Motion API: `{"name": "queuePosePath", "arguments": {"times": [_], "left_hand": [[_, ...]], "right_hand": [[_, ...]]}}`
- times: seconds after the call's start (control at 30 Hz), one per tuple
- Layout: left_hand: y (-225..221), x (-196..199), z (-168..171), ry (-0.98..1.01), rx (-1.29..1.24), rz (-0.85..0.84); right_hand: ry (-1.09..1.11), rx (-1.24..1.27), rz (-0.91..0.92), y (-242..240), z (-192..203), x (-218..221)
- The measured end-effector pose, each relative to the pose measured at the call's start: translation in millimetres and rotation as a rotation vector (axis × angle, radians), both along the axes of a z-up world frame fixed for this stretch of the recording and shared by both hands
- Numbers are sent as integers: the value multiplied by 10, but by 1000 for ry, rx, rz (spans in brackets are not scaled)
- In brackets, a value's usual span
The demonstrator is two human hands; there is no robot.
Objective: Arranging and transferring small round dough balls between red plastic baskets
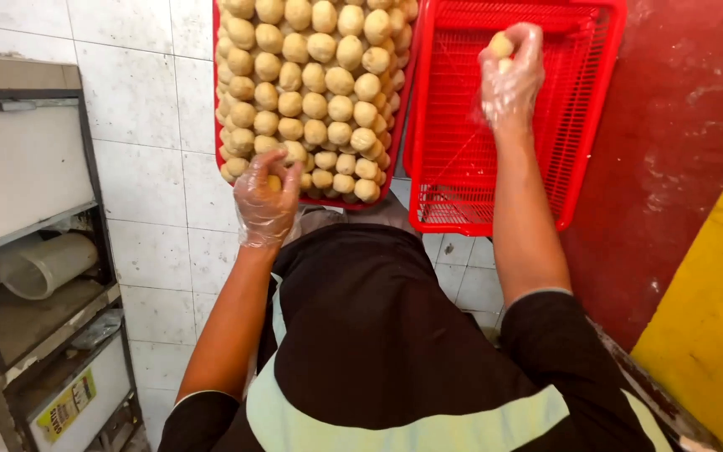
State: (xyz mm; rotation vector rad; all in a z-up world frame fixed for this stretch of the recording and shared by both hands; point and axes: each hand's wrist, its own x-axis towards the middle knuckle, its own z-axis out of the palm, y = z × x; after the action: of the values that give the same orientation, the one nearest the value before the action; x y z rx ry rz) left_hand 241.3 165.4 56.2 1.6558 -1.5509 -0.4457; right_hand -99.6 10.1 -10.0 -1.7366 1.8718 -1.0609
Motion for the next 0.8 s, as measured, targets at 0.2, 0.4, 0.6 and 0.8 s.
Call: {"name": "queuePosePath", "arguments": {"times": [0.2, 0.4, 0.6, 0.8], "left_hand": [[16, 284, -370, -156, 13, -120], [-116, 393, -467, -270, -17, -319], [-190, 391, -611, -342, 99, -526], [-195, 430, -373, -342, 38, -499]], "right_hand": [[-128, 64, 244, 956, 813, 1224], [143, -27, 370, 1472, 115, 1939], [202, 12, 145, 1593, 470, 2171], [23, 10, 3, 1724, 415, 2279]]}}
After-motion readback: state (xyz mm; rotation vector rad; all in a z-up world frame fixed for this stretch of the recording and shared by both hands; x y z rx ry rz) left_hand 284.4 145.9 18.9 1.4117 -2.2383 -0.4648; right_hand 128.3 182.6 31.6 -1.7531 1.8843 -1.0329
